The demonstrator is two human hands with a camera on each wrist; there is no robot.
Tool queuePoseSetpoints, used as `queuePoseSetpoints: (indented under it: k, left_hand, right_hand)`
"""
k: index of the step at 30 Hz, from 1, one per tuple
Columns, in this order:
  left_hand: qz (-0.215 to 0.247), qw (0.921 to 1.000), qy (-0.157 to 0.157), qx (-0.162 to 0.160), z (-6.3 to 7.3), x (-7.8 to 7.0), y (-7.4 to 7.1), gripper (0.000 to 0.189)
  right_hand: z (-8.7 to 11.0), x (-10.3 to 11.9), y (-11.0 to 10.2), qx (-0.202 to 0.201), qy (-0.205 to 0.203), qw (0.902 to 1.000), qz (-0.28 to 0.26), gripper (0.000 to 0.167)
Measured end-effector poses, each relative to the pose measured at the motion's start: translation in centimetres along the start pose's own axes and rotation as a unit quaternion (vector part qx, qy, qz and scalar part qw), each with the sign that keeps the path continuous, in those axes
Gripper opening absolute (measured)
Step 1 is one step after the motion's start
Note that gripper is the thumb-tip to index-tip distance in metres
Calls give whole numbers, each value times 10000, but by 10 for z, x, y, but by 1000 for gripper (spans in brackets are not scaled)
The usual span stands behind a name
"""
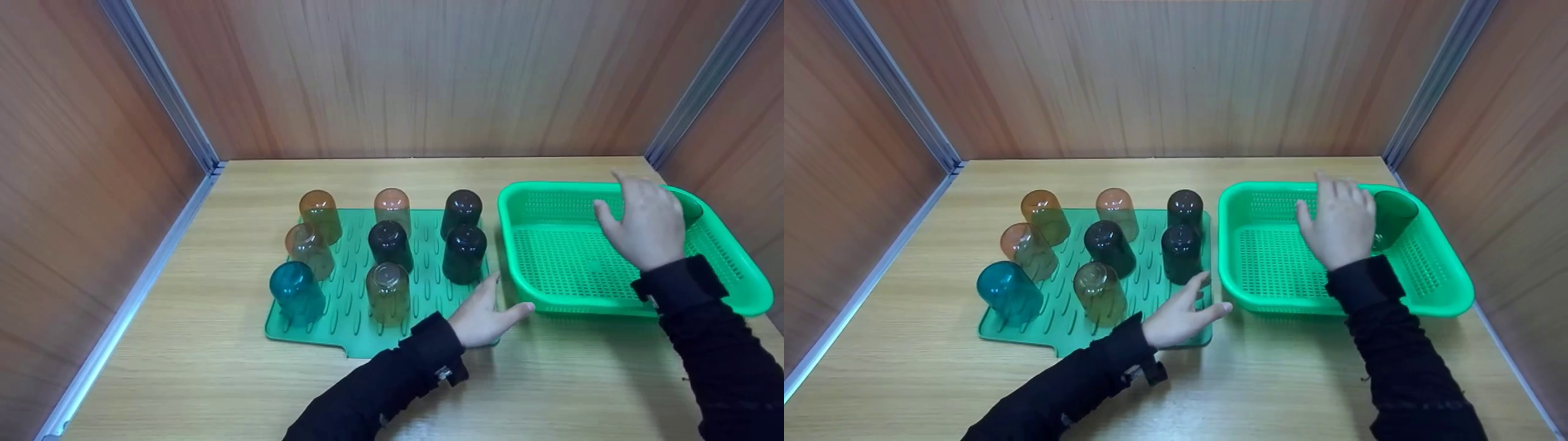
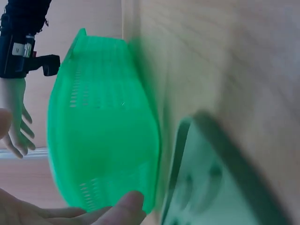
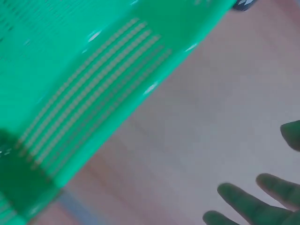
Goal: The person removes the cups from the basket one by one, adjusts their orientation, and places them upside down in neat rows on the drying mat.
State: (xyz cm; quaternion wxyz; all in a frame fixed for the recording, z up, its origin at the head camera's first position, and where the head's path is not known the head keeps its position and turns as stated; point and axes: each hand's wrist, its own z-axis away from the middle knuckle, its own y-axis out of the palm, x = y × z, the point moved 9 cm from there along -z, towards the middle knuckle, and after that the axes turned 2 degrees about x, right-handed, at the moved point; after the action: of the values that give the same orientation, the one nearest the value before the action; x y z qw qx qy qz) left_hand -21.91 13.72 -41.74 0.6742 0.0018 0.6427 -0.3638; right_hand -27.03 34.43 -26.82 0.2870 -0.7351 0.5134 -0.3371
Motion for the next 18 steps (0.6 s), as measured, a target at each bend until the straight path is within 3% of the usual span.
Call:
queuePoseSetpoints:
  k: [4, 8, 13, 18]
  left_hand:
    - [458, 9982, -374, -45, -13, 4, 8, 89]
    - [789, 9959, -364, -249, -24, 2, 11, 85]
    - [1124, 9925, -142, -451, -33, -4, 15, 70]
    - [1555, 9851, -122, -717, -44, -5, 14, 59]
  right_hand:
    - [-4, -37, 12, 478, 585, 9971, 109, 51]
    - [-3, -75, 26, 1168, 1210, 9855, 244, 59]
    - [1, -118, 41, 2053, 1817, 9608, 413, 72]
    - [10, -145, 53, 2804, 2176, 9341, 379, 82]
